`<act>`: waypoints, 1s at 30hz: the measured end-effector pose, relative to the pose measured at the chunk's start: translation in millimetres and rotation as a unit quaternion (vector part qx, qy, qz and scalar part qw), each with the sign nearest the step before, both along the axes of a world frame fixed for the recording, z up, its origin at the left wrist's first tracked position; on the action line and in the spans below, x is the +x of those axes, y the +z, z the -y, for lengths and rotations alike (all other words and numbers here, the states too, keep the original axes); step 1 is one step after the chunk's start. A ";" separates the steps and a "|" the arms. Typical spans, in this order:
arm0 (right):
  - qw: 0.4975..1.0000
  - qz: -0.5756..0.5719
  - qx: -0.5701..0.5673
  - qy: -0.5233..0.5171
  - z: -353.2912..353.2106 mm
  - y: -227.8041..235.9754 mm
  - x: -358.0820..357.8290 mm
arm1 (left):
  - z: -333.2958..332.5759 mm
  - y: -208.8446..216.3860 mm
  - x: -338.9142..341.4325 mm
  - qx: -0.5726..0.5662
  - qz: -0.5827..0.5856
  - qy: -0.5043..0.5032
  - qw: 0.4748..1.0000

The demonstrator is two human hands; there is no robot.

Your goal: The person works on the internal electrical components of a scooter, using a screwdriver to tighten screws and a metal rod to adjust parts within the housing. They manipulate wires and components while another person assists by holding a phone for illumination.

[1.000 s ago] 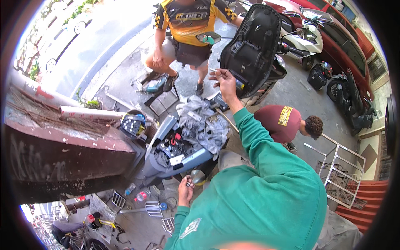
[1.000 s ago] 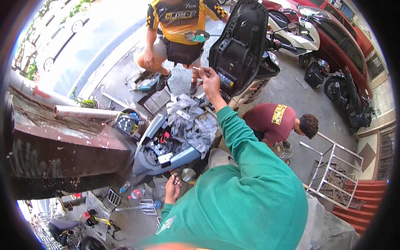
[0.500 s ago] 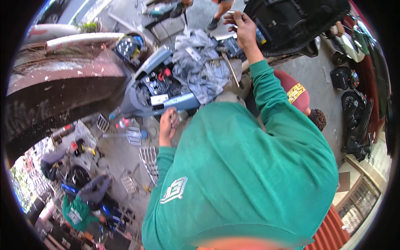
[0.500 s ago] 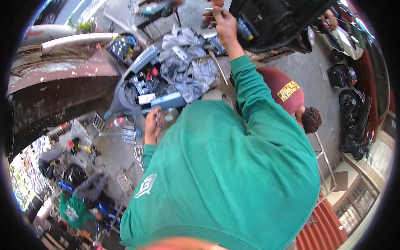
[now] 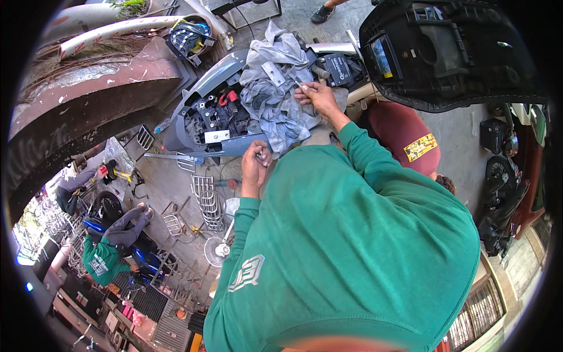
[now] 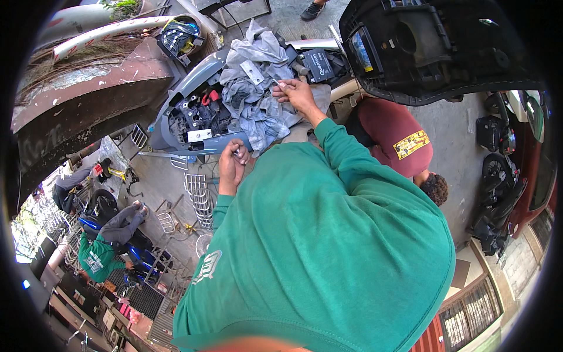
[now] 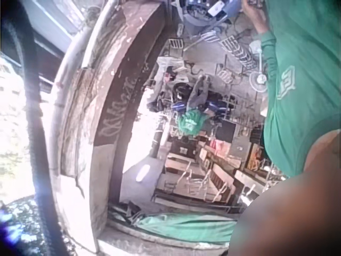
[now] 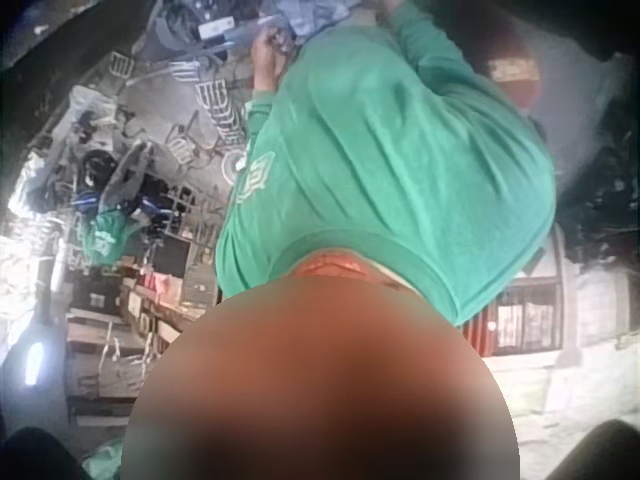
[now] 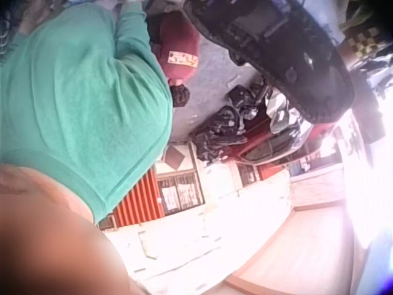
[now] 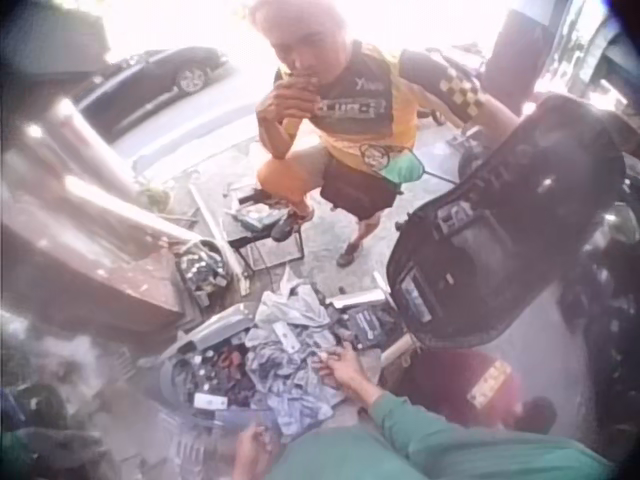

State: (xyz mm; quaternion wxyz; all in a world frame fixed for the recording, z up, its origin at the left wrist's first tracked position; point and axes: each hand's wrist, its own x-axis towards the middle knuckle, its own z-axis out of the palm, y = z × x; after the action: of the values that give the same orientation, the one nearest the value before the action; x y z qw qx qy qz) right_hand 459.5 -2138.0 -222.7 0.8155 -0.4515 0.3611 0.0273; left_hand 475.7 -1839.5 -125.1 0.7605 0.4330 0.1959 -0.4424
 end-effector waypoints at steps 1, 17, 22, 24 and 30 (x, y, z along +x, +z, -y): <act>1.000 -0.001 -0.004 -0.007 -2.4 1.1 0.4 | -2.4 -1.1 -3.4 0.004 0.003 0.006 1.000; 0.920 -0.063 -0.307 -0.235 -28.8 -41.7 49.0 | -76.8 -5.0 5.8 -0.057 -0.015 -0.014 0.998; 0.942 0.081 -0.100 -0.309 -38.8 -1.9 25.8 | -116.0 3.0 27.6 -0.087 -0.038 0.014 0.995; 0.943 0.135 0.084 -0.293 -51.3 25.6 1.6 | -118.5 1.0 39.7 -0.132 -0.033 0.037 0.990; 0.997 0.063 -0.017 0.038 -67.2 80.6 -100.8 | -120.8 -14.7 81.9 -0.116 -0.004 -0.006 0.993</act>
State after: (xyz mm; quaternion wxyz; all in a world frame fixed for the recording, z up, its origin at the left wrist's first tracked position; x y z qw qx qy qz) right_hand 358.7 -2070.8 -142.2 0.8273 -0.4792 0.2923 0.0239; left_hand 557.5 -1718.7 -139.8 0.8023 0.3413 0.1439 -0.4681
